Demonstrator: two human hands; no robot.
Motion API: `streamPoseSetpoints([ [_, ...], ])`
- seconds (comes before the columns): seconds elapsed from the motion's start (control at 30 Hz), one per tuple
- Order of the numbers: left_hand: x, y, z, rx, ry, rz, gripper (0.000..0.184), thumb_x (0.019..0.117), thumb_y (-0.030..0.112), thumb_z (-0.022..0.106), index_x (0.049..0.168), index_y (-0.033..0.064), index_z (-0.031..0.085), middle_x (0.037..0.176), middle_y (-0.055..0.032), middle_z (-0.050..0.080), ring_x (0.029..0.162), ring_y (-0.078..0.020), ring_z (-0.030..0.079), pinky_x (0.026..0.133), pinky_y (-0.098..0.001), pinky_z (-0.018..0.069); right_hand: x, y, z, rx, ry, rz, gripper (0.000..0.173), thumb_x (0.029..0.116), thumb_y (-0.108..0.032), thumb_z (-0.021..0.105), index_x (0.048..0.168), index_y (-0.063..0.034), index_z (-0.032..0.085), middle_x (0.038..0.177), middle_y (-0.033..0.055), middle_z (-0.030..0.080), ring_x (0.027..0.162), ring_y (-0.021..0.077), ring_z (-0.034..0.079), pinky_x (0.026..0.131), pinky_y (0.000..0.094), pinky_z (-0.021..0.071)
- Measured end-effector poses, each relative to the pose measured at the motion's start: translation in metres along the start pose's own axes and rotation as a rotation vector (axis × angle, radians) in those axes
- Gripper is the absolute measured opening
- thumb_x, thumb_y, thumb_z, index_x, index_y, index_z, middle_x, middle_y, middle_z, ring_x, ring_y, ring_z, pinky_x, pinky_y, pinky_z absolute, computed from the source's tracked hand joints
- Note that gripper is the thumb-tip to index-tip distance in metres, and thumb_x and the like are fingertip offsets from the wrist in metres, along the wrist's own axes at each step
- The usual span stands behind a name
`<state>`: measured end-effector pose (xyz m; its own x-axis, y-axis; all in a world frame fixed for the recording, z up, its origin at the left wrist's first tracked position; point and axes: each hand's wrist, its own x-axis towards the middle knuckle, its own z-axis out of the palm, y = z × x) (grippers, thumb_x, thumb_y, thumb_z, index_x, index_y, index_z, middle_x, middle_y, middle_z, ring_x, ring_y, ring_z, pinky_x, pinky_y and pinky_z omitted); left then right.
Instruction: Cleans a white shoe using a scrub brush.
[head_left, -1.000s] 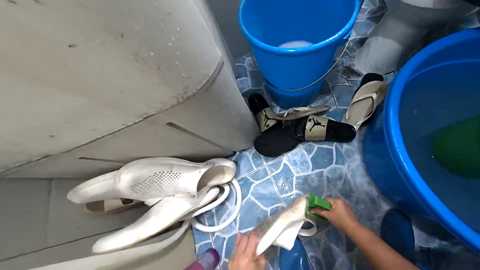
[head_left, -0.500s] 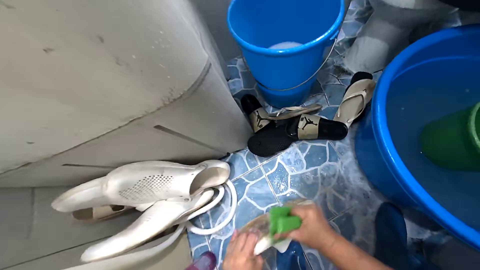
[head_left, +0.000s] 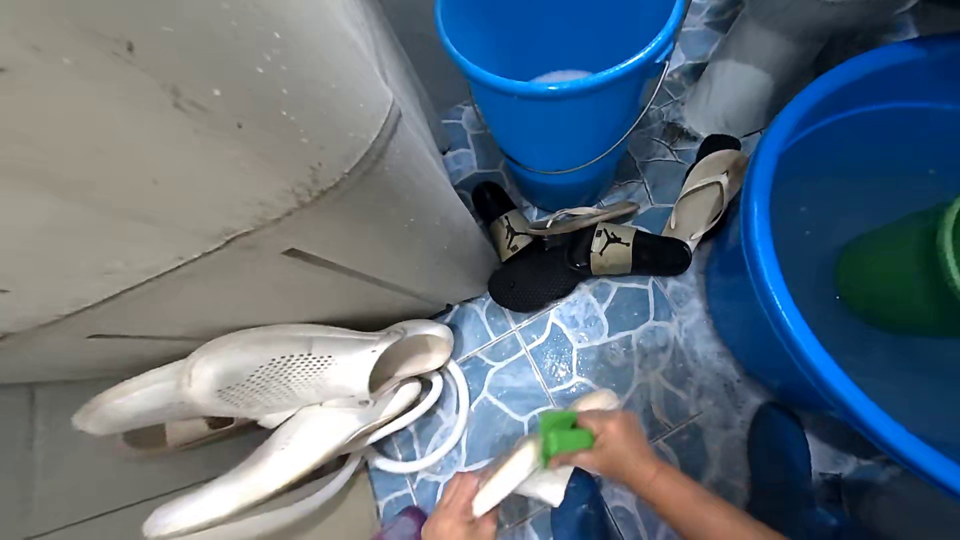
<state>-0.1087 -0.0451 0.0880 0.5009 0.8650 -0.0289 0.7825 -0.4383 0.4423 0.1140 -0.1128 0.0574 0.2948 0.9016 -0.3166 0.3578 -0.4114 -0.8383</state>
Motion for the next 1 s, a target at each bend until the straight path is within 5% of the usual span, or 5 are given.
streamPoseSetpoints([
  [0.13,-0.005,-0.017,0.002,-0.045,-0.028,-0.041,0.022,0.0678,-0.007,0.076,0.090,-0.0104,0.073,0.089,-0.0252,0.071,0.083,-0.0416,0.072,0.076,-0.0579,0.0567,0.021,0.092,-0.035,0.065,-0.087,0.500,0.052,0.0914,-0.044,0.077,0.115,0.0018,0.072,0.110,0.0215,0.072,0.108,0.0351,0.068,0.100,0.0572,0.0504],
  [0.37,0.003,-0.037,0.014,-0.063,0.019,0.101,0.022,0.0669,-0.004,0.076,0.088,-0.0096,0.073,0.086,-0.0241,0.072,0.079,-0.0385,0.072,0.074,-0.0529,0.0583,0.009,0.002,-0.007,-0.078,-0.161,0.028,0.057,0.0853,-0.051,0.078,0.096,0.0049,0.074,0.091,0.0236,0.073,0.092,0.0410,0.072,0.085,0.0632,0.0534],
  [0.53,-0.006,-0.065,0.023,-0.174,-0.044,0.019,0.028,0.0677,-0.007,0.077,0.094,-0.0131,0.072,0.096,-0.0275,0.071,0.091,-0.0415,0.070,0.086,-0.0535,0.0564,0.022,0.079,-0.034,0.001,-0.140,0.511,0.054,0.0915,-0.047,0.076,0.113,0.0023,0.072,0.108,0.0228,0.072,0.106,0.0369,0.068,0.098,0.0581,0.0502],
  [0.77,0.010,-0.016,0.016,0.234,-0.474,-0.195,0.075,0.0777,0.007,0.082,0.144,-0.0069,0.051,0.158,-0.0348,0.033,0.148,-0.0577,0.025,0.112,-0.0823,0.0127,0.014,0.095,-0.020,0.068,-0.152,0.621,0.055,0.0940,-0.048,0.073,0.113,0.0041,0.070,0.108,0.0219,0.071,0.104,0.0332,0.068,0.097,0.0532,0.0512],
  [1.0,0.059,0.063,0.096,0.271,-0.679,0.096,0.076,0.0847,0.018,0.079,0.152,0.0023,0.046,0.149,-0.0186,0.055,0.148,-0.0379,0.039,0.123,-0.0658,0.0103,0.027,0.062,-0.030,0.365,0.078,0.464,0.037,0.0946,-0.032,0.075,0.106,0.0030,0.072,0.096,0.0132,0.073,0.089,0.0184,0.069,0.088,0.0400,0.0556],
])
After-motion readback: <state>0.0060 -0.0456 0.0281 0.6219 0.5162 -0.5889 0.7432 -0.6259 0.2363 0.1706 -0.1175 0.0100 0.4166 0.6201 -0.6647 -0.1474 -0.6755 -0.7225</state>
